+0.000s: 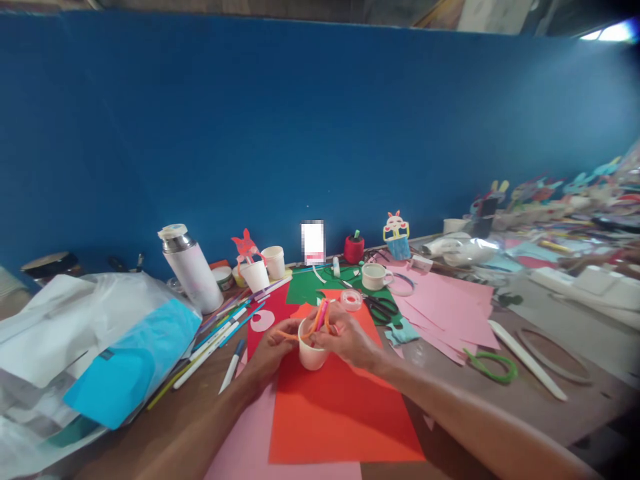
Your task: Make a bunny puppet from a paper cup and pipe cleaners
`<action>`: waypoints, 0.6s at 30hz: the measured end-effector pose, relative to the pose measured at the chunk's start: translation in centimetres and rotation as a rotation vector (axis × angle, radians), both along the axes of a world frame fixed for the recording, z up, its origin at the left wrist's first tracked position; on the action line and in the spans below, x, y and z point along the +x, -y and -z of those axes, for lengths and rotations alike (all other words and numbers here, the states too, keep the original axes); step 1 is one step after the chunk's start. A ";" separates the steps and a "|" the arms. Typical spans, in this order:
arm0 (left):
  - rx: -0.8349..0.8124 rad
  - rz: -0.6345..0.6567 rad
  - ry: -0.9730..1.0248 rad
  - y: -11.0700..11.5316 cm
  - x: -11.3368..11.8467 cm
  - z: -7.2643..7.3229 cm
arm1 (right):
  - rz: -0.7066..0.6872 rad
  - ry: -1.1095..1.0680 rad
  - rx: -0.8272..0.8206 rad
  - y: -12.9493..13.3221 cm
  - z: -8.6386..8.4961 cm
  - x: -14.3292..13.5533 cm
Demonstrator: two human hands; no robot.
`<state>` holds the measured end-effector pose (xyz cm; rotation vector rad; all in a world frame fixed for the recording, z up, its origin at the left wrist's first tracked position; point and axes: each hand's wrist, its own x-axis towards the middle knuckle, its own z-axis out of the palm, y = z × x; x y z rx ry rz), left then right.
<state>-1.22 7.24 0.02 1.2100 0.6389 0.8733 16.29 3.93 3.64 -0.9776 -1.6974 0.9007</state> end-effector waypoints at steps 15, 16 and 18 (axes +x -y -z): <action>-0.051 0.144 0.001 0.4 -0.5 -1.3 | -0.122 0.082 0.059 0.0 -0.5 0.2; -0.047 0.142 -0.003 0.3 -0.5 -1.3 | -0.116 0.078 0.055 0.0 -0.4 0.2; -0.038 0.153 -0.009 0.1 -0.5 -1.1 | -0.085 0.072 0.046 0.0 -0.2 0.2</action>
